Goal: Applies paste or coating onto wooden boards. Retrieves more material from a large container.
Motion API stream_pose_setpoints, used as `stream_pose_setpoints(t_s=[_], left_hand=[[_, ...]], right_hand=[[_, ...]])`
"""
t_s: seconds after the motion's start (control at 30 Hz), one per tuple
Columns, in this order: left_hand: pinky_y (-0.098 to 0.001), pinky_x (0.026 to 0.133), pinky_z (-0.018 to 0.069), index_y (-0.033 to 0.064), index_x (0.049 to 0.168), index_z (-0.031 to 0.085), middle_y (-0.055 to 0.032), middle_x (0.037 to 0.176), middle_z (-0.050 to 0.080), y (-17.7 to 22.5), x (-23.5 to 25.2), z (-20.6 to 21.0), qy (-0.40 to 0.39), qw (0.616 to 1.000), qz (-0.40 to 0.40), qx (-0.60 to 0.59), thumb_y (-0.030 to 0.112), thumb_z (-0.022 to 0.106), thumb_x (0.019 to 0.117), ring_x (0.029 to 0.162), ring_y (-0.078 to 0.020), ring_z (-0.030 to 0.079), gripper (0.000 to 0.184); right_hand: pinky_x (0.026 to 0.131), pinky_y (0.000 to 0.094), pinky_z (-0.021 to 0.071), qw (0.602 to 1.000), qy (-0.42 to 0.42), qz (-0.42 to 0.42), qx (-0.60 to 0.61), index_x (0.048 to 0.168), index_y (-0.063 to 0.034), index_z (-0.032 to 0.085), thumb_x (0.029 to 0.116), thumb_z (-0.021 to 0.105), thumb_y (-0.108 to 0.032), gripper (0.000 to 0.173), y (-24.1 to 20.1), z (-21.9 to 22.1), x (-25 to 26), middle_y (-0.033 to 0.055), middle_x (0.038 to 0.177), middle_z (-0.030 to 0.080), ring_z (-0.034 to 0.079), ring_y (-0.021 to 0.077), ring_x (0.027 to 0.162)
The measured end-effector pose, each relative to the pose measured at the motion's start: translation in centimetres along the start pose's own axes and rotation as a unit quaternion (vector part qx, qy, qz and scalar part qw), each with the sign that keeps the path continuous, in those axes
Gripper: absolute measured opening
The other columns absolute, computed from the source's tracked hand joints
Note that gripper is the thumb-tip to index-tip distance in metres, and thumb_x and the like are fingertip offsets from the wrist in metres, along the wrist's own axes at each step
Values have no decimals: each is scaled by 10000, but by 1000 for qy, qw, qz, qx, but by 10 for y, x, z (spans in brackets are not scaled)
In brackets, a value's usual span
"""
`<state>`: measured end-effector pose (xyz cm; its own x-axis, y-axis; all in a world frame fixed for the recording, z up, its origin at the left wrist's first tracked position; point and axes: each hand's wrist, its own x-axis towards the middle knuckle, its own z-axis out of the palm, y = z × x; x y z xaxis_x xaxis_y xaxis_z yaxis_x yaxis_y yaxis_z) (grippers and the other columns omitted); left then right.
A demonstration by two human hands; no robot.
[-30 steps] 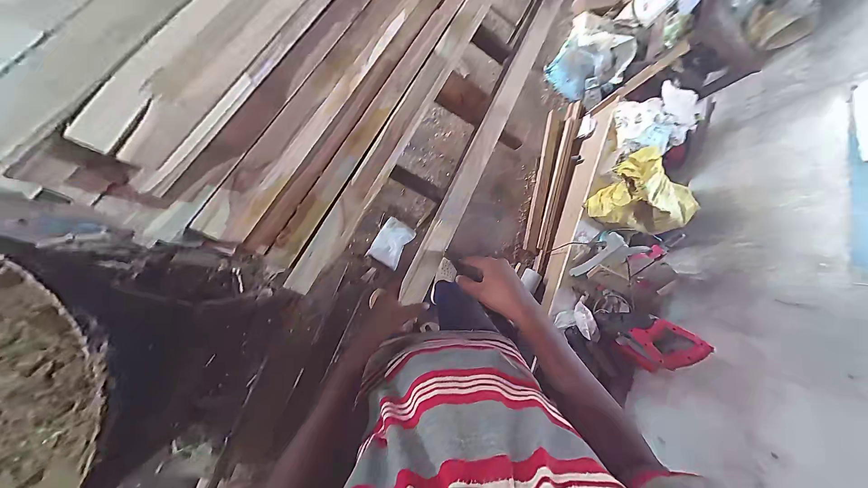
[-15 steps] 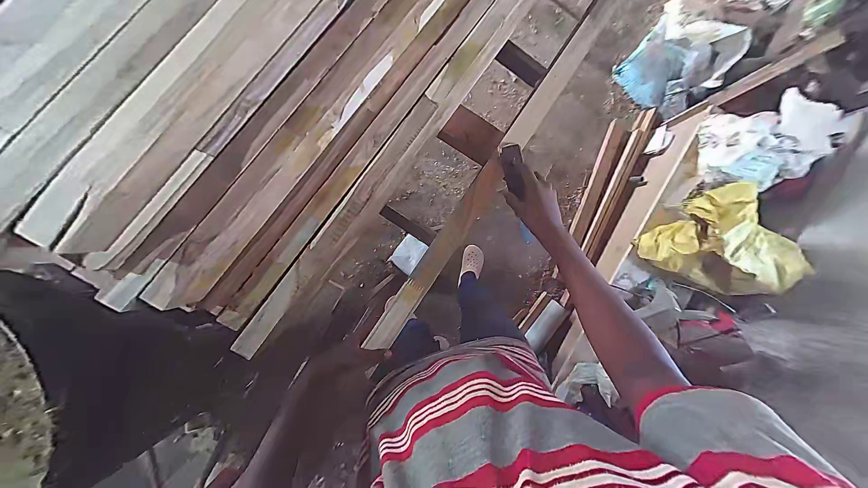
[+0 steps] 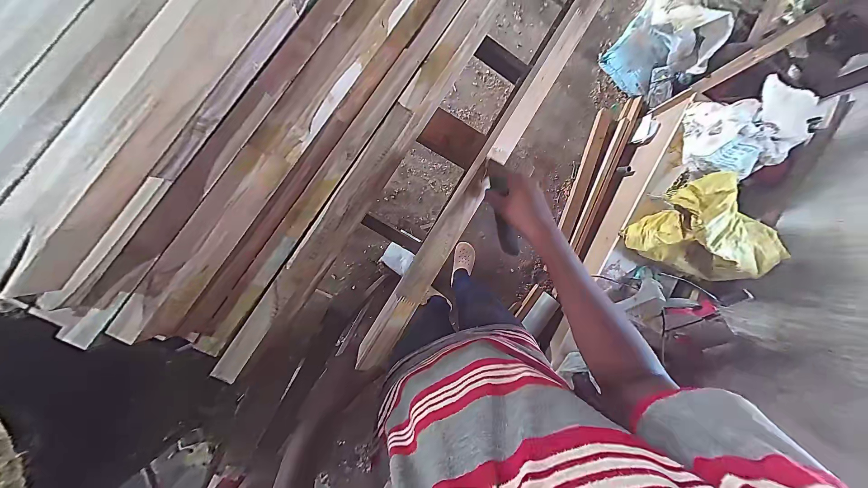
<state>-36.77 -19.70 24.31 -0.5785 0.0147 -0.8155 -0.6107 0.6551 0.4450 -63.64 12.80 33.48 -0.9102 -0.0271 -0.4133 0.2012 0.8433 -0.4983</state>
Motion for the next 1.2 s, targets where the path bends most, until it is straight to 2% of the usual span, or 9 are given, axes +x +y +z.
stream_pose_setpoints(t_s=[0.07,0.17,0.27,0.43,0.57,0.7,0.87,1.07,1.2], left_hand=[[-606,1006,507,16,1446,520,-248,1205,684,-1,-1,-1,8,1000,11,2,316,833,862,1118,-380,677,728],[-631,978,500,-33,1383,566,-283,1145,687,-3,-2,-7,55,998,19,6,299,847,853,1080,-421,677,685],[-689,975,472,16,1408,574,-293,1145,692,10,-13,-12,115,993,-1,41,331,821,880,1094,-477,664,662],[-691,716,547,36,1293,654,-244,893,729,5,-11,37,263,954,-20,144,431,766,891,824,-469,720,575],[-671,744,550,-13,1291,652,-268,976,724,15,-13,55,311,938,-36,149,405,785,887,871,-468,717,596],[-652,1033,447,-48,1480,477,-319,1306,629,97,-54,17,130,976,-156,73,298,644,1008,1205,-502,616,608],[-607,1077,422,-101,1454,473,-322,1367,590,134,-76,11,127,982,-125,62,323,601,1027,1273,-476,580,615],[-597,1086,452,21,1530,429,-264,1396,582,2,-24,28,82,996,11,-44,348,799,891,1283,-395,583,808],[-418,1069,484,31,1485,468,-176,1359,606,-13,-2,1,-4,987,47,-156,264,629,1021,1224,-209,607,543]], right_hand=[[795,637,533,1000,-19,-8,10,1228,-2,653,1009,660,-264,341,-9,15,-35,265,1044,683,678,439,952],[894,613,531,995,-101,-15,-1,1331,-35,655,1018,641,-306,414,-7,26,-46,242,1127,700,683,401,1034],[678,413,538,985,-137,-7,103,1359,-52,629,1046,610,-283,389,11,26,-48,158,950,691,627,227,714],[594,352,574,974,-21,41,224,1472,-101,532,1054,607,-239,446,54,21,-47,127,1002,734,659,173,630],[530,302,559,964,32,49,258,1476,-120,514,1050,611,-180,441,76,9,-44,97,996,728,655,145,609],[590,321,591,963,11,57,265,1492,-113,495,1049,607,-164,460,87,7,-46,110,1032,727,680,153,658],[624,300,607,950,3,70,305,1472,-44,486,1059,568,-167,439,91,3,-46,122,1069,715,706,143,708],[630,342,612,942,-13,52,330,1501,-97,446,1082,528,-188,437,104,15,-55,116,1080,708,706,162,738],[587,308,594,936,-16,52,347,1494,-97,464,1088,492,-158,412,108,19,-62,107,1056,710,696,146,698]])
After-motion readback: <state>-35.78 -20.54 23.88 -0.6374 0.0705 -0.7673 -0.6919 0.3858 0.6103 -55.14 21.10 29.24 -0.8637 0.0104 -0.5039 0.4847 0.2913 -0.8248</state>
